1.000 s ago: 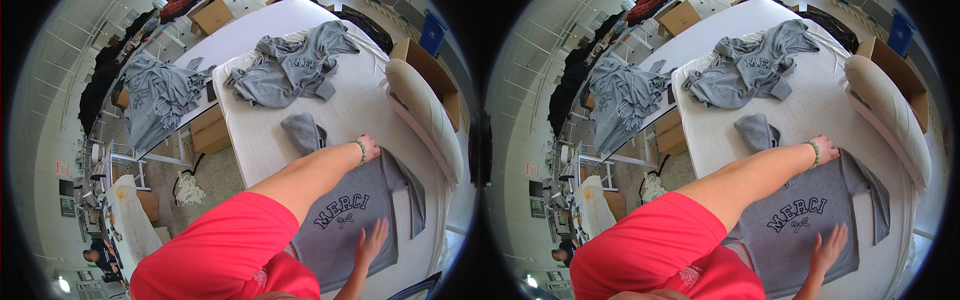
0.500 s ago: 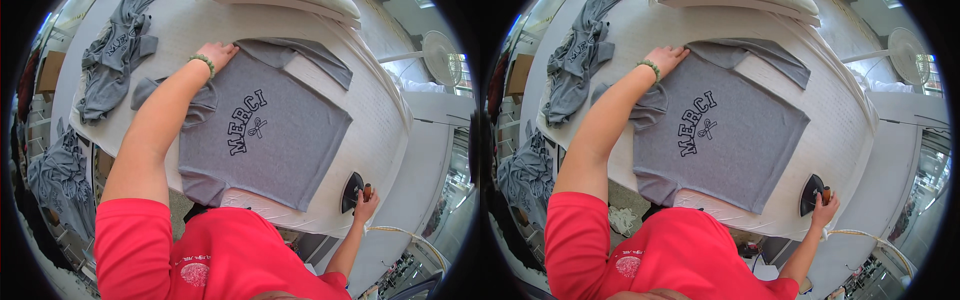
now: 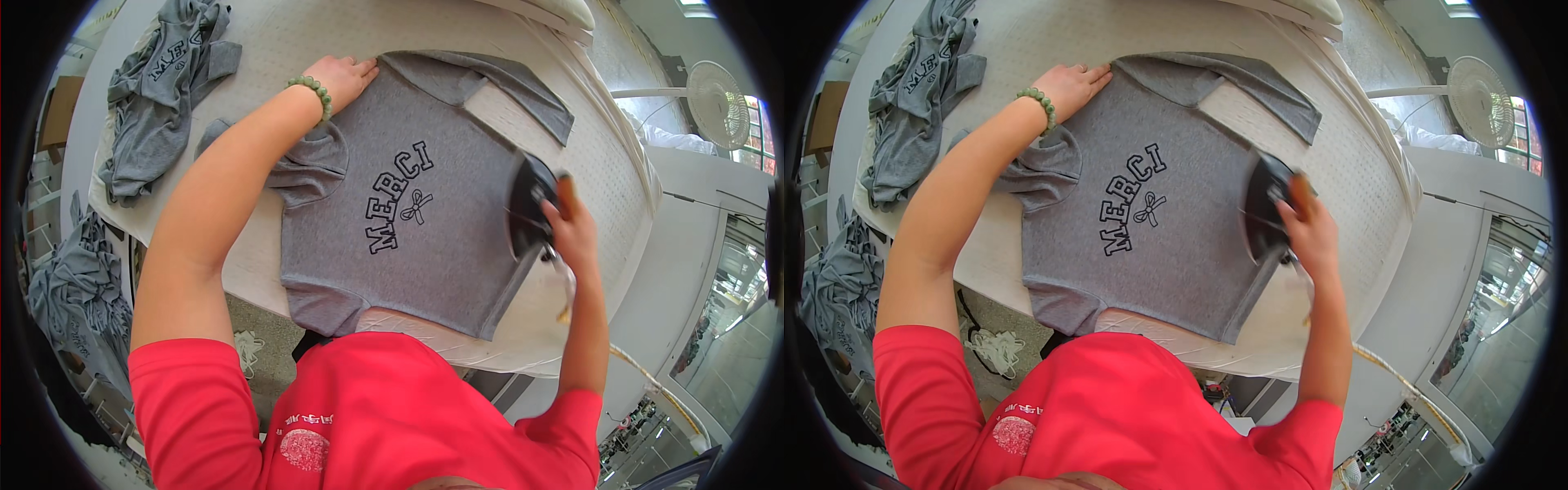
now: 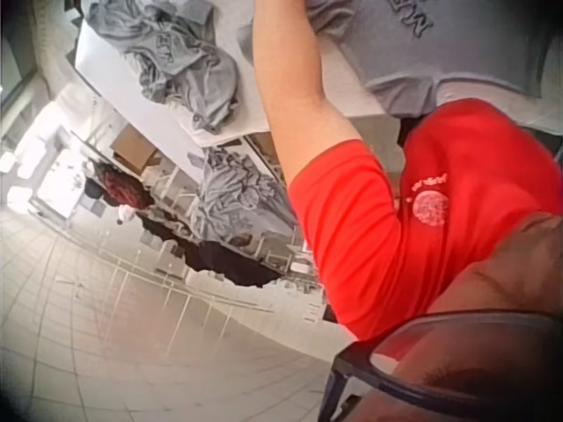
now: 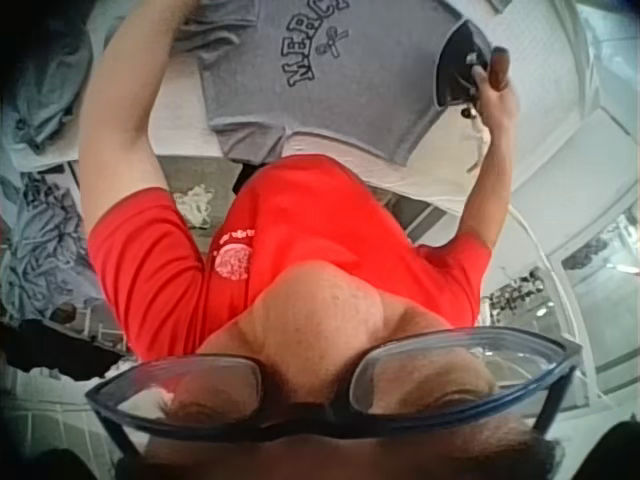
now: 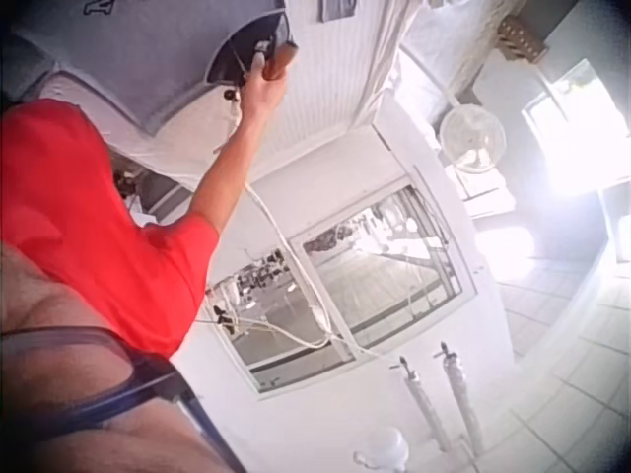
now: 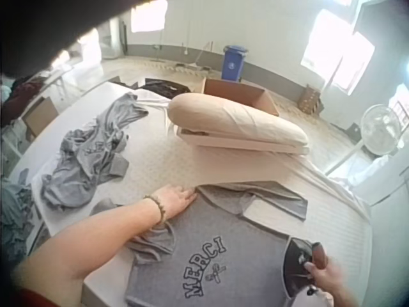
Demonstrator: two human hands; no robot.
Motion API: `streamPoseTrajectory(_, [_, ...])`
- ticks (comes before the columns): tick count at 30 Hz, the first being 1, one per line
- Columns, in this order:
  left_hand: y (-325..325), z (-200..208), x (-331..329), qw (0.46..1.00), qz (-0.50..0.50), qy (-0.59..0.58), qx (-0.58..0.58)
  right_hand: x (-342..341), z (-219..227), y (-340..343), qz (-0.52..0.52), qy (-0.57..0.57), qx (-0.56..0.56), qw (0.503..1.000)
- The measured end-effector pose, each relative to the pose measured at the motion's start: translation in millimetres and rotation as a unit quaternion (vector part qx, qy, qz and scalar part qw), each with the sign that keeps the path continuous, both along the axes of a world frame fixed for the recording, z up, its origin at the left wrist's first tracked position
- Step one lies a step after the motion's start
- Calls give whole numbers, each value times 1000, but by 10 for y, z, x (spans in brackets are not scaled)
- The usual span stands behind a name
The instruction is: Ironing and smoothing out grey hoodies on a workspace table.
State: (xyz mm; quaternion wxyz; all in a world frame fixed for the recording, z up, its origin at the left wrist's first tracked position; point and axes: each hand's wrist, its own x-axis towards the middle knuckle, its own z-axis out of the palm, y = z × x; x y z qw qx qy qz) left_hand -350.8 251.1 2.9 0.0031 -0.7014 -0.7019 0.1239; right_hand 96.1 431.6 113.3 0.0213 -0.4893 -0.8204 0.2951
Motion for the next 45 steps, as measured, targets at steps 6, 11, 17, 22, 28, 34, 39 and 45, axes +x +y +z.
streamPoseTrajectory(6, [-70,63,-126,1000,-23,-13,0,-2204,-268,-208,178,-139,20,974])
streamPoseTrajectory(11, [-275,72,-28,994,19,-85,60,-3139,-401,-206,200,-118,98,968])
streamPoseTrajectory(17, [-668,20,375,901,340,-221,155,-3385,-468,-179,203,-152,16,967])
streamPoseTrajectory(22, [-722,57,578,864,423,-201,184,-3382,-443,-238,210,-143,40,966])
streamPoseTrajectory(28, [-652,91,531,848,450,-250,126,-3410,-389,-248,181,-193,4,964])
streamPoseTrajectory(34, [-730,-19,414,781,497,-350,147,-3388,-478,-215,189,-166,44,967])
streamPoseTrajectory(39, [-718,5,506,820,495,-260,121,-3389,-374,-297,179,-153,36,971])
streamPoseTrajectory(45, [-749,57,547,818,510,-234,122,-3439,-256,-620,317,-197,-19,928])
